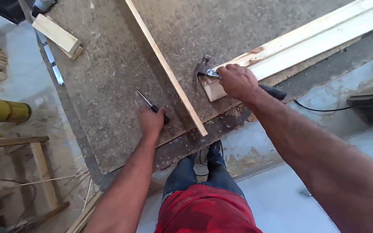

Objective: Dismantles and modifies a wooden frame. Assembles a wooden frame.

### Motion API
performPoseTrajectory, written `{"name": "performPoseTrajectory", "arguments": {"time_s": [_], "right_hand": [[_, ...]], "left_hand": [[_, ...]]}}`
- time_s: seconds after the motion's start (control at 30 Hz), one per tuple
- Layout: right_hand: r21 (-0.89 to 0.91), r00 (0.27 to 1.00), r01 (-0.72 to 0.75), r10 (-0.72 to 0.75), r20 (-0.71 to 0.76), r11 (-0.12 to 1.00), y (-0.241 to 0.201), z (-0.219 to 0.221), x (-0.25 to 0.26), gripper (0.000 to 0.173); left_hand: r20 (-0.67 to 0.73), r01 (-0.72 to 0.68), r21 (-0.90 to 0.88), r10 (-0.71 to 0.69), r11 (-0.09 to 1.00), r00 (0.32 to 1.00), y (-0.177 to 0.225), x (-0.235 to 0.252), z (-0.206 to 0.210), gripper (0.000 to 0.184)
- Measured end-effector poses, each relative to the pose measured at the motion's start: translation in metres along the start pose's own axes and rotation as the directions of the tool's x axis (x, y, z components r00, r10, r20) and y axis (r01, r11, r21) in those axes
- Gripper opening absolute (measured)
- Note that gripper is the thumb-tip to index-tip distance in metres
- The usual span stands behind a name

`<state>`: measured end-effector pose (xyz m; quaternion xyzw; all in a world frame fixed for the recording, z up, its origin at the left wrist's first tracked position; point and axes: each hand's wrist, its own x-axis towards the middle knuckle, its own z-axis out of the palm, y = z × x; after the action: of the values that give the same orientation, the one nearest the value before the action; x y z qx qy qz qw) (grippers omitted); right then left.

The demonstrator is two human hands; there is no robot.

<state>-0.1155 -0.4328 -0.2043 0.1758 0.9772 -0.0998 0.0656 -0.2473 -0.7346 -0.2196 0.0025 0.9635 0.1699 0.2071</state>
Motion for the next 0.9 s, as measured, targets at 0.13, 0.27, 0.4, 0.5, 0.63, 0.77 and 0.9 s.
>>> {"name": "performPoseTrajectory", "arguments": {"time_s": [0.13, 0.27, 0.4, 0.5, 0.63, 0.77, 0.9], "right_hand": [[0.231, 0.920, -0.201, 0.264, -0.289, 0.952, -0.035, -0.020, -0.070, 0.026], [0.593, 0.908, -0.320, 0.418, -0.030, 0.739, -0.135, 0.002, -0.192, 0.028], [0.786, 0.869, -0.490, 0.143, 0.474, 0.378, -0.217, 0.057, -0.230, 0.053], [0.730, 0.779, -0.624, 0.296, 0.553, 0.278, -0.213, 0.077, -0.245, 0.033], [0.611, 0.734, -0.671, 0.494, 0.466, 0.420, -0.189, 0.090, -0.282, 0.034], [0.597, 0.685, -0.703, 0.593, 0.423, 0.386, -0.177, 0.114, -0.297, 0.045], [0.607, 0.681, -0.697, 0.618, 0.392, 0.383, -0.176, 0.121, -0.295, 0.046]], "left_hand": [[0.153, -0.045, 0.074, 0.033, 0.996, 0.988, -0.003, 0.025, -0.016, 0.040], [0.539, 0.080, -0.325, 0.115, 0.942, 0.835, -0.030, -0.028, -0.041, 0.039], [0.713, 0.354, -0.552, 0.207, 0.755, 0.670, -0.055, -0.118, -0.005, 0.041], [0.755, 0.226, -0.457, 0.240, 0.860, 0.610, -0.057, -0.134, 0.027, 0.037], [0.883, -0.121, -0.239, 0.267, 0.963, 0.385, -0.046, -0.129, 0.030, 0.027], [0.664, -0.403, -0.241, 0.453, 0.883, 0.595, -0.026, -0.102, -0.005, 0.027], [0.091, -0.738, -0.304, 0.790, 0.602, 0.607, 0.007, -0.056, -0.040, 0.026]]}}
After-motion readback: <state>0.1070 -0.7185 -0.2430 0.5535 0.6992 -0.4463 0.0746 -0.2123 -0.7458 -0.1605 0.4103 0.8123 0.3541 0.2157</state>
